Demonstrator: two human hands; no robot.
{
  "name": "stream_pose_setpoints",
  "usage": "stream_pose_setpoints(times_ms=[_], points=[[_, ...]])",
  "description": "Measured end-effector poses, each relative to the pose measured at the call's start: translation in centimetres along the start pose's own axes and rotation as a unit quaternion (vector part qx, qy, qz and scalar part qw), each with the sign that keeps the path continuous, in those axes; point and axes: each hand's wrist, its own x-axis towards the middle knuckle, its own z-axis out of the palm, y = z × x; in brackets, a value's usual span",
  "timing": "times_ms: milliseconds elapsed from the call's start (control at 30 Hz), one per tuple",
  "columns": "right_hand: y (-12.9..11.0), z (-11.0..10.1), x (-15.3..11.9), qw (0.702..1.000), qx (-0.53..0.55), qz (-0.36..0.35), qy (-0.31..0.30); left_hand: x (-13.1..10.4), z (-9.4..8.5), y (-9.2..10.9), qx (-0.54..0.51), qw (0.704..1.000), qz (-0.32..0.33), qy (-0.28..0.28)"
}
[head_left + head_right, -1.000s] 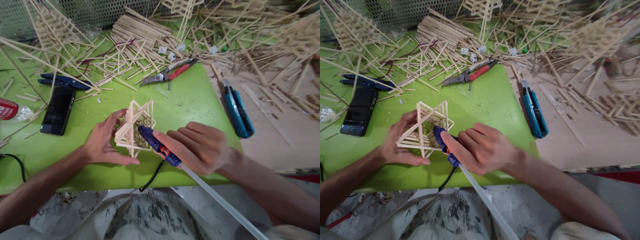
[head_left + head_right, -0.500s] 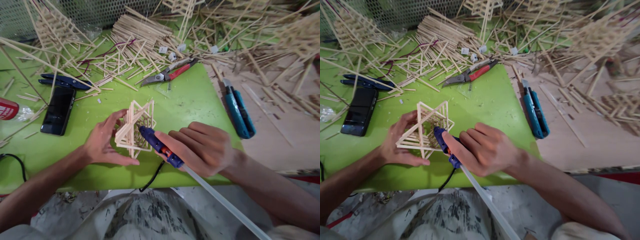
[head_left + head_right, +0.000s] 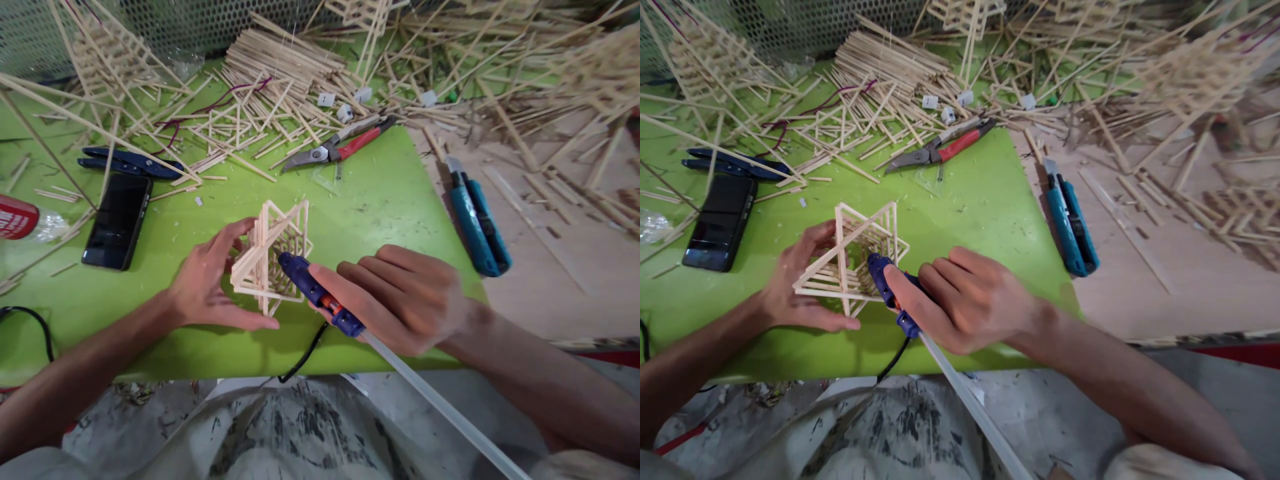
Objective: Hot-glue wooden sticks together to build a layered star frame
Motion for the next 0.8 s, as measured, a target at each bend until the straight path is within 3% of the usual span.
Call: stream_pose_setpoints(times_ms=[800], points=[[-0.05, 0.01, 0.11, 1.0, -0.007, -0.009, 0.005, -0.21, 0.02, -0.11, -0.003, 1.0, -0.001, 0.001]])
